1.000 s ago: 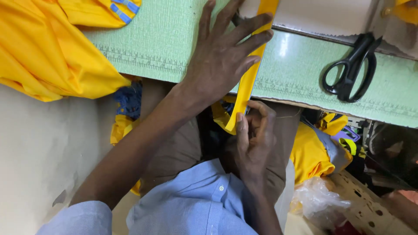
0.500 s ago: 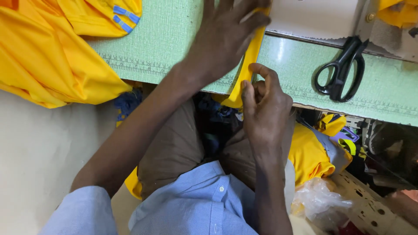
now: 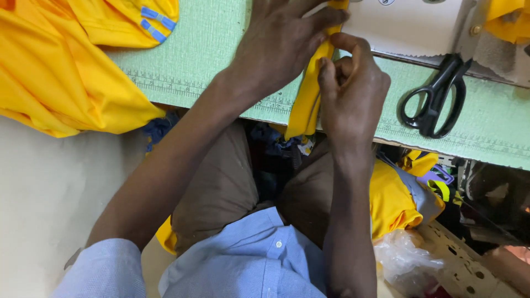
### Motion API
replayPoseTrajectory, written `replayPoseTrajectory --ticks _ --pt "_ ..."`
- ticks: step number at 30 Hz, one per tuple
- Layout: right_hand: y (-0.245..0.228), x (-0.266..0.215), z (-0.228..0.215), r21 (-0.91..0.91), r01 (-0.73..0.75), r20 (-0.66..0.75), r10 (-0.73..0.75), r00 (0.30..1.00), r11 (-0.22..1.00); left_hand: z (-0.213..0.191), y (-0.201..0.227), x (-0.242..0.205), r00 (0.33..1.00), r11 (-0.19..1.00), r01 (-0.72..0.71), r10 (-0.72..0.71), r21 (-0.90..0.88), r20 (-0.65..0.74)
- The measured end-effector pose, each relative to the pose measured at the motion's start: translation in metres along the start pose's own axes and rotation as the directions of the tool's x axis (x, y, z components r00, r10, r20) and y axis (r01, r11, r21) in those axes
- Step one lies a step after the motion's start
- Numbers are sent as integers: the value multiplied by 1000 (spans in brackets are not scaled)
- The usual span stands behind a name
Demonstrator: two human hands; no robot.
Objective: Folding and cutting a yellow fabric strip at a sewing workstation
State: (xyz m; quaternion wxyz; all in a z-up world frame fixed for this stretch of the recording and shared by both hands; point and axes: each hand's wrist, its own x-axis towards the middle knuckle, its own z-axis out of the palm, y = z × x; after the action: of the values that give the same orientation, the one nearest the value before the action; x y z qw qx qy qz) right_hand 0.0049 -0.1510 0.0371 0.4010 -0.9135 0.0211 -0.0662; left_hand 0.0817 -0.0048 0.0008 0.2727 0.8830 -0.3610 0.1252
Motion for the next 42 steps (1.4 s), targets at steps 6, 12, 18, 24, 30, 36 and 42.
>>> replayPoseTrajectory --ticks 6,12,18,24,30,36,42 --pt "8 12 2 -3 58 -48 -58 997 998 16 -19 13 997 998 -21 17 -56 -70" --pt "-21 -44 -14 -135 136 -7 -138 990 981 -4 34 -43 993 993 22 -35 117 109" --pt "27 -143 6 239 -205 -59 225 973 949 -20 119 -132 877 708 280 -464 -648 -127" --pt "51 -135 26 489 -312 28 343 939 815 53 121 -155 644 348 512 -761 -785 83" --pt "32 -157 25 540 -275 -8 331 943 796 25 133 -152 680 461 486 -733 -743 -10" --pt "11 -175 41 677 -213 -144 411 900 704 26 144 -151 613 203 461 -777 -864 144" --pt "11 -180 45 776 -246 -83 481 873 581 39 142 -155 580 -98 380 -750 -920 319"
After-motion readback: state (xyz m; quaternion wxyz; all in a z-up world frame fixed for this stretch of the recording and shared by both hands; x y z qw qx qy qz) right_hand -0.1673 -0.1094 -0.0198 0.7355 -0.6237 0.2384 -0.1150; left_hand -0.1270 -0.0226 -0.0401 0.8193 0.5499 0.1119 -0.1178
